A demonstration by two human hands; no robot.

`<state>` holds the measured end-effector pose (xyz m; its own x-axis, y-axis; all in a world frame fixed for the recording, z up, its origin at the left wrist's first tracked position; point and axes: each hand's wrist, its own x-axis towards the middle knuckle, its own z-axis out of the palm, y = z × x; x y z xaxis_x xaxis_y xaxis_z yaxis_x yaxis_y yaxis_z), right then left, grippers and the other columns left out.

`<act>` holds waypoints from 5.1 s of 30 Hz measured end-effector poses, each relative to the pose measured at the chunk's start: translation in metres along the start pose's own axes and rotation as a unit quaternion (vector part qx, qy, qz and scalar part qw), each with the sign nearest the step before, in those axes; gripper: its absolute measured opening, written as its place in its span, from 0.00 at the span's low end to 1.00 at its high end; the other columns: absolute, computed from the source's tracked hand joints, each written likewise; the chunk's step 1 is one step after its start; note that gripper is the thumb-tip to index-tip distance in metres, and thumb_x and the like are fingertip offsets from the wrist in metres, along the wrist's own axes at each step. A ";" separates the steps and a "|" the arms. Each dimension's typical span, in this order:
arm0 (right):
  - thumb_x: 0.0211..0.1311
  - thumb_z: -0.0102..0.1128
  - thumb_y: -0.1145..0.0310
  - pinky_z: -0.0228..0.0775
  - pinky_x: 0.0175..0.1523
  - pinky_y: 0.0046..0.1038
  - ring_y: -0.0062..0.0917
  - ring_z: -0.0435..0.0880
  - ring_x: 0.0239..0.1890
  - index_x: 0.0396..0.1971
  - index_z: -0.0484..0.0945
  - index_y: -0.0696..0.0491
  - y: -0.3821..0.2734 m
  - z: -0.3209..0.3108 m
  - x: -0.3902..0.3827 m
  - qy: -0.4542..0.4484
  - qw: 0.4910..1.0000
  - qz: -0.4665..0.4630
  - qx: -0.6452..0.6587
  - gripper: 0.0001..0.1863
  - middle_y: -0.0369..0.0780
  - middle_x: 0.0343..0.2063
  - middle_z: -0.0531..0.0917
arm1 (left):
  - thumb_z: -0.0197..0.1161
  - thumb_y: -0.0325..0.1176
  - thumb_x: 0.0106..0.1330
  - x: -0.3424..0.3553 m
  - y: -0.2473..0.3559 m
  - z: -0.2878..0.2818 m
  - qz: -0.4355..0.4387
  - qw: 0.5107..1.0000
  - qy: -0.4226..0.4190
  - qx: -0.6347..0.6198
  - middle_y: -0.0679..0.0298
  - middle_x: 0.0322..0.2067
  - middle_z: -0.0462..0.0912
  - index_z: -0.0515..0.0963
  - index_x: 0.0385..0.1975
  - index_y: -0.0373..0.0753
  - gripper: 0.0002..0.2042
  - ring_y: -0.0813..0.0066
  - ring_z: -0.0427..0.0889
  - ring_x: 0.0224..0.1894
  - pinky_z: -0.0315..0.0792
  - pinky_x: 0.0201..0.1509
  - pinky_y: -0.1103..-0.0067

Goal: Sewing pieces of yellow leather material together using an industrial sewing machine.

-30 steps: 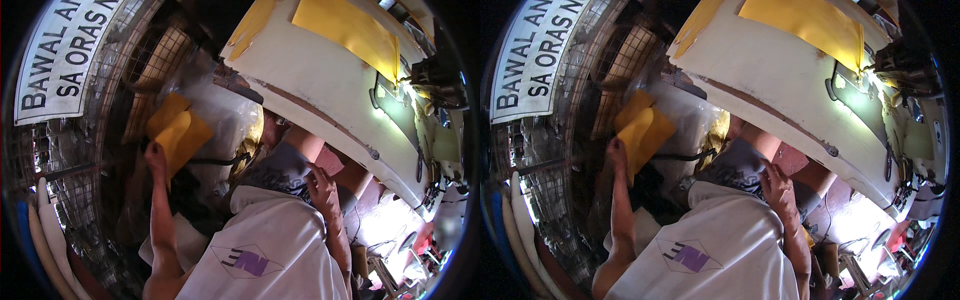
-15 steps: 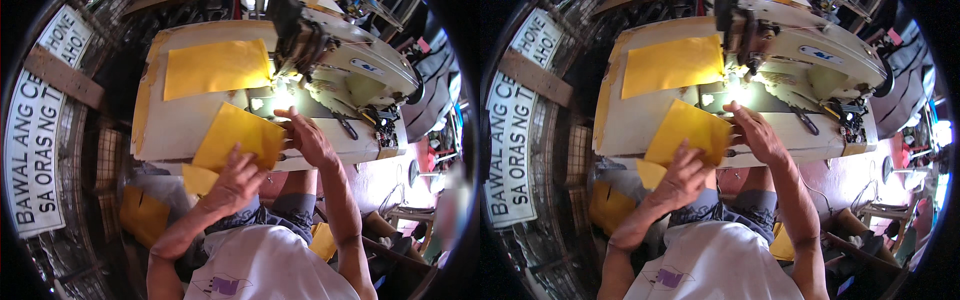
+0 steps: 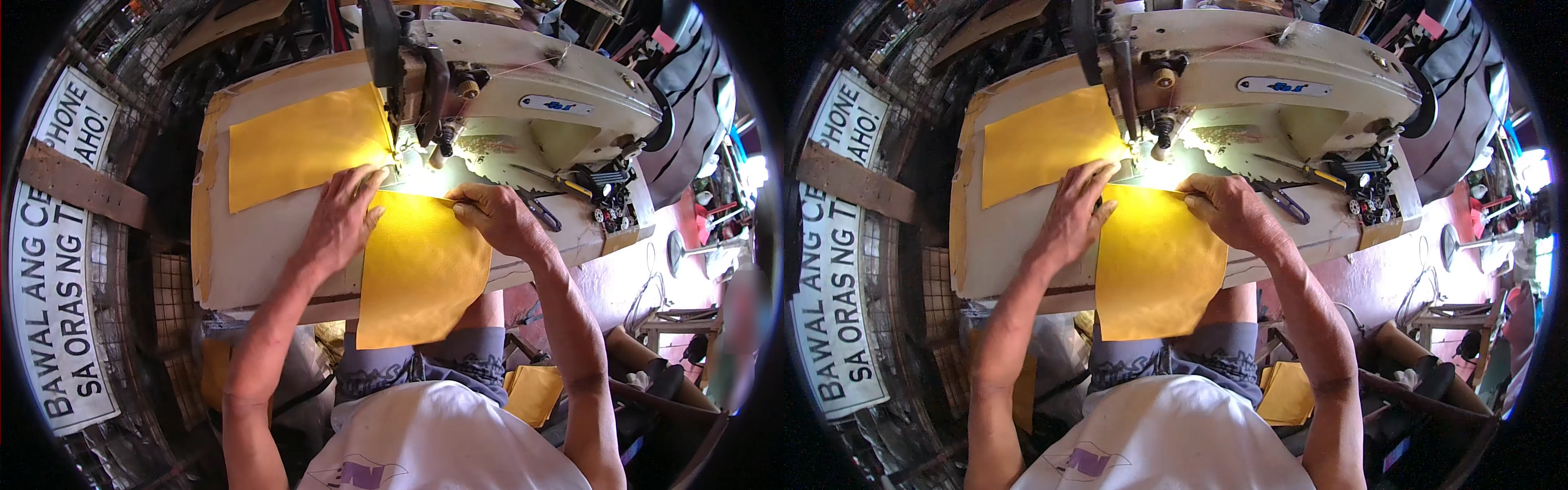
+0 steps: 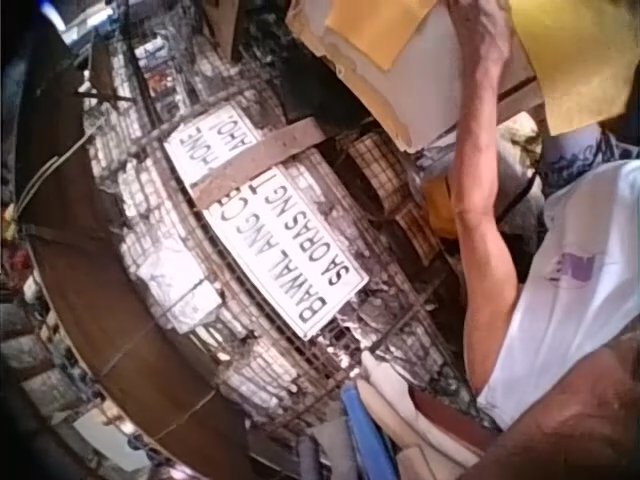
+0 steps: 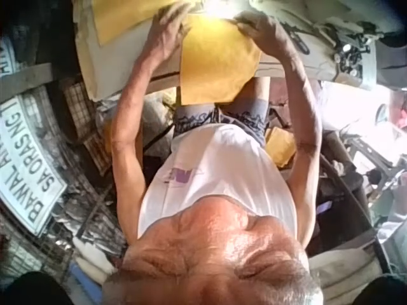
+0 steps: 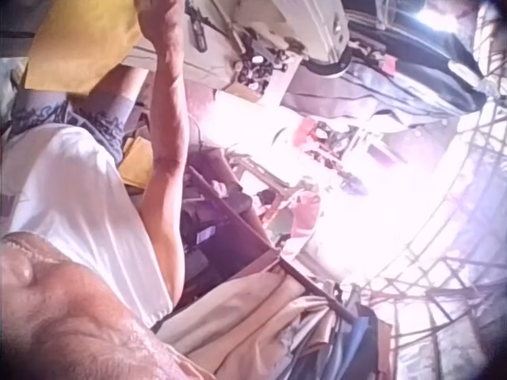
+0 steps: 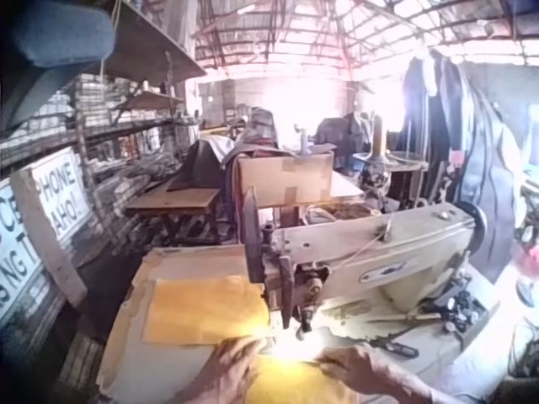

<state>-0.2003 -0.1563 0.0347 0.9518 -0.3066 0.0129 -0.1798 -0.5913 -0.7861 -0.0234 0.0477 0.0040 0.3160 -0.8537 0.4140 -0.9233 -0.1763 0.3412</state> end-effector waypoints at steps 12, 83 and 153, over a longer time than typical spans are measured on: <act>0.61 0.64 0.72 0.74 0.46 0.34 0.39 0.81 0.41 0.46 0.83 0.56 0.027 0.001 0.029 0.004 0.985 -0.142 -0.098 0.13 0.44 0.35 0.82 | 0.66 0.27 0.61 0.046 -0.024 0.008 0.030 0.990 -0.111 -0.078 0.59 0.37 0.77 0.86 0.40 0.40 0.09 0.64 0.79 0.44 0.75 0.49 0.71; 0.57 0.67 0.67 0.71 0.47 0.36 0.38 0.78 0.42 0.30 0.80 0.57 0.015 0.030 0.015 0.109 0.950 -0.174 -0.234 0.09 0.44 0.30 0.79 | 0.68 0.30 0.56 0.037 -0.004 0.020 0.024 0.998 0.032 0.044 0.61 0.30 0.79 0.78 0.19 0.38 0.07 0.62 0.78 0.40 0.69 0.47 0.67; 0.52 0.59 0.70 0.72 0.42 0.33 0.35 0.77 0.42 0.39 0.77 0.61 -0.026 0.069 -0.040 0.095 0.911 -0.183 -0.358 0.15 0.44 0.35 0.74 | 0.60 0.48 0.63 -0.004 -0.004 0.001 0.082 0.991 -0.065 0.088 0.48 0.64 0.67 0.76 0.59 0.39 0.27 0.43 0.54 0.73 0.41 0.77 0.47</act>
<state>-0.2165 -0.0774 0.0119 0.9328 -0.0737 0.3529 -0.0388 -0.9937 -0.1050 -0.0207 0.0510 0.0003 0.1392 -0.9317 0.3354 -0.9871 -0.1035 0.1221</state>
